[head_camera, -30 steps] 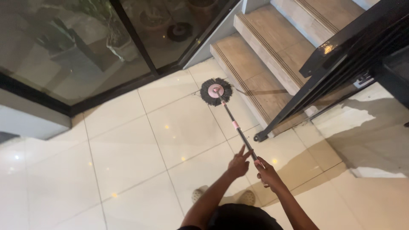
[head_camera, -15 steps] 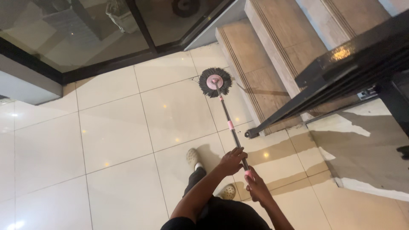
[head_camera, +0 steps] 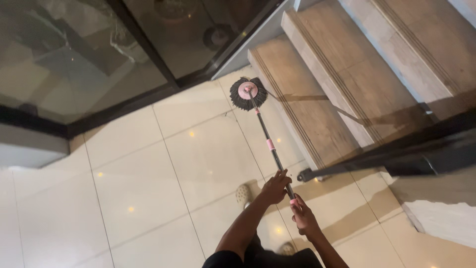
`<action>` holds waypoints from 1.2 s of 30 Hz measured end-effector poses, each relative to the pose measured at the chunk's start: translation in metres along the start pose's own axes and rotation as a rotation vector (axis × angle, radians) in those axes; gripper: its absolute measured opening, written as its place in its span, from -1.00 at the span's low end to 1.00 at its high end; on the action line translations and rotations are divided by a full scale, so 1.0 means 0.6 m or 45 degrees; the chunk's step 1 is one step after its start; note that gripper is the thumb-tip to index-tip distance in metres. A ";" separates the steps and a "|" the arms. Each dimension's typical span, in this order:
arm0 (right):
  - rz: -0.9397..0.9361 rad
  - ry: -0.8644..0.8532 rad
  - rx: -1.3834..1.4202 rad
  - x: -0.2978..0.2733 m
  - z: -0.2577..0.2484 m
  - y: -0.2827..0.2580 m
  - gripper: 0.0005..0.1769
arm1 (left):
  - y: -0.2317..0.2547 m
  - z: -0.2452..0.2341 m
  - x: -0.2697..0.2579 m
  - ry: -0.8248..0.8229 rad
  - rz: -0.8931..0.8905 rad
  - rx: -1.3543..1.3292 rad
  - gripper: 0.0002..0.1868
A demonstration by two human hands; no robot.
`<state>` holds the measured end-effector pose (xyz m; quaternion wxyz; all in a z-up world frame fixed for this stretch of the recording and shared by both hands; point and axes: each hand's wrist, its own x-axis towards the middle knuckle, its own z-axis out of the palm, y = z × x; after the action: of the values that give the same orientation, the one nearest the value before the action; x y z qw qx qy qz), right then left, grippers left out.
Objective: The person mops a tiled floor using a spin mop by pushing the mop head across the tiles near glass doors and a staircase.
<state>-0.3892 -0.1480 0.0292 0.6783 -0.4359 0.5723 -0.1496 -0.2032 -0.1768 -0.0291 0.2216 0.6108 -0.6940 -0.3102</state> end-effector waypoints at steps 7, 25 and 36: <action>0.114 0.125 -0.121 0.116 0.089 -0.155 -0.31 | -0.115 -0.099 0.128 0.033 -0.065 0.177 -0.50; 0.365 0.266 -0.336 -0.156 -0.119 -0.007 -0.34 | 0.097 0.119 -0.001 -0.138 0.225 0.339 -0.36; 0.248 0.491 -0.274 -0.414 -0.300 0.277 -0.36 | 0.367 0.352 -0.230 -0.117 0.608 0.239 -0.44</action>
<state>-0.6761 0.0464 0.0693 0.5172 -0.4118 0.7433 -0.1022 -0.4833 0.0062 -0.0148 0.1993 0.4326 -0.8536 -0.2108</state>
